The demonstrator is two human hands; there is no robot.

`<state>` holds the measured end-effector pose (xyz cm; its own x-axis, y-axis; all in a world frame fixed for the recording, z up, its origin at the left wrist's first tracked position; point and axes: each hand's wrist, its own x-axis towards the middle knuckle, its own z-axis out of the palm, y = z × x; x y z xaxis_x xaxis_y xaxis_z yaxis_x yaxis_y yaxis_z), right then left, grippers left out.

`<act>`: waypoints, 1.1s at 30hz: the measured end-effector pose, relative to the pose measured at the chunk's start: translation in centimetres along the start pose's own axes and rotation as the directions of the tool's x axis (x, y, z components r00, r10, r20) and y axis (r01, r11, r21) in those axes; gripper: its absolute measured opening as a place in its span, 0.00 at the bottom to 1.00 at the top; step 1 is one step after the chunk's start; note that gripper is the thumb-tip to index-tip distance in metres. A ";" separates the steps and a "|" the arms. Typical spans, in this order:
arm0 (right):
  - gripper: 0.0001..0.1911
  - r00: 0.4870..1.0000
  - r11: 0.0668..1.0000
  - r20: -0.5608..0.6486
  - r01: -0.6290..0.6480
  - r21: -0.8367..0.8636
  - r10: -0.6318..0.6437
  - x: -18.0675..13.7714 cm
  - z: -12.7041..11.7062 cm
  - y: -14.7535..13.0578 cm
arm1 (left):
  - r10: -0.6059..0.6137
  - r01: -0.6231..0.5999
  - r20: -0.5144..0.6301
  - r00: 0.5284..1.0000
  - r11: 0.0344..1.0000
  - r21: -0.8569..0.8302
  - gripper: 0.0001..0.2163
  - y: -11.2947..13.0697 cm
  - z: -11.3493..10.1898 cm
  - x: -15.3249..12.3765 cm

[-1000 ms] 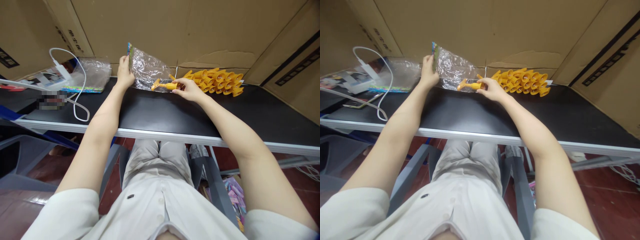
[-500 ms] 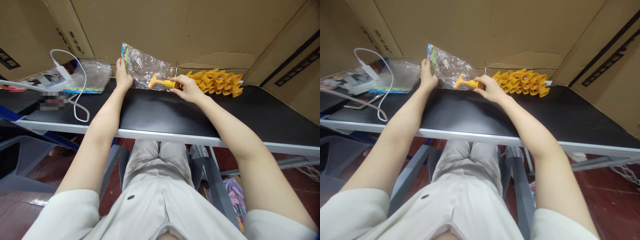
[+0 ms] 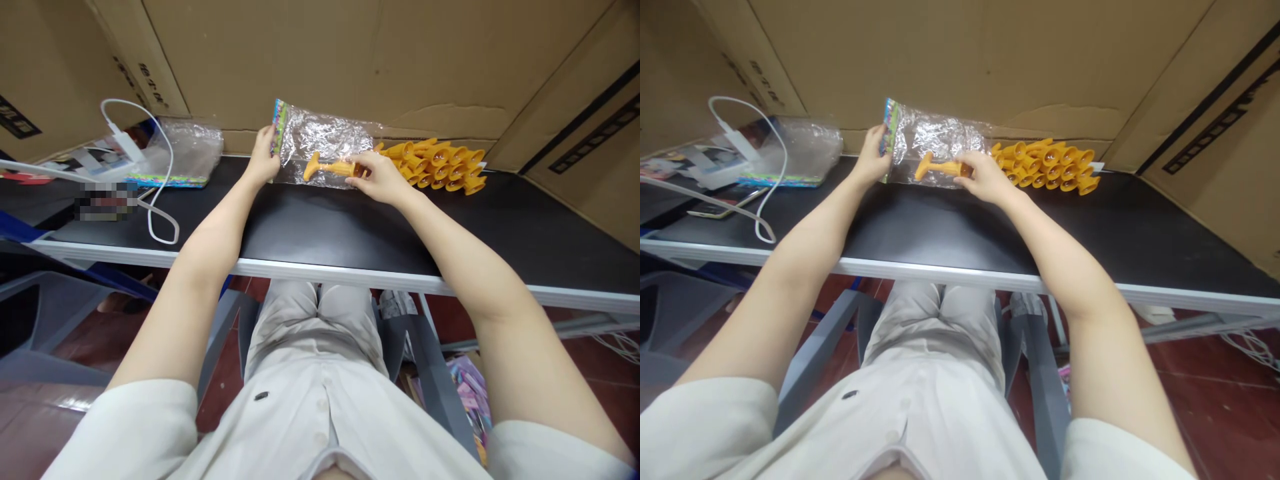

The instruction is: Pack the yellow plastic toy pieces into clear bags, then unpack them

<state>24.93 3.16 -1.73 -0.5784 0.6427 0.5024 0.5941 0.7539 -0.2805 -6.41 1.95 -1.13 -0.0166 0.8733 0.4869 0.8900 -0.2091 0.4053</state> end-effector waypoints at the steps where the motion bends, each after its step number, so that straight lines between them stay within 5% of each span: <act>1: 0.28 1.000 1.000 0.008 -0.021 0.013 0.021 0.0 0.1 0.2 | 0.020 -0.020 0.022 1.000 1.000 -0.003 0.37 0.3 0.3 0.0; 13: 0.28 0.997 0.971 0.020 -0.071 0.228 0.069 0.2 2.5 1.9 | 0.120 -0.083 0.121 0.985 0.959 -0.270 0.38 2.0 2.9 0.1; 21: 0.25 0.988 0.909 0.010 -0.144 0.392 0.153 -0.2 2.9 0.1 | -0.112 0.163 0.120 0.987 0.749 -0.643 0.34 0.7 4.0 0.6; 27: 0.25 0.973 0.858 0.045 -0.219 0.465 0.225 0.0 2.9 -0.2 | -0.210 0.246 0.132 0.969 0.769 -0.590 0.28 0.1 4.6 1.0; 33: 0.29 0.961 0.855 0.117 -0.276 0.440 0.250 0.0 3.3 0.2 | -0.228 0.292 0.187 0.955 0.819 -0.494 0.32 0.2 5.0 0.5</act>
<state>23.24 3.80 -4.50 -0.4726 0.8222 0.3171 0.4213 0.5269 -0.7381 -3.97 4.52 -4.69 -0.1334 0.9645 0.2278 0.4991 -0.1331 0.8563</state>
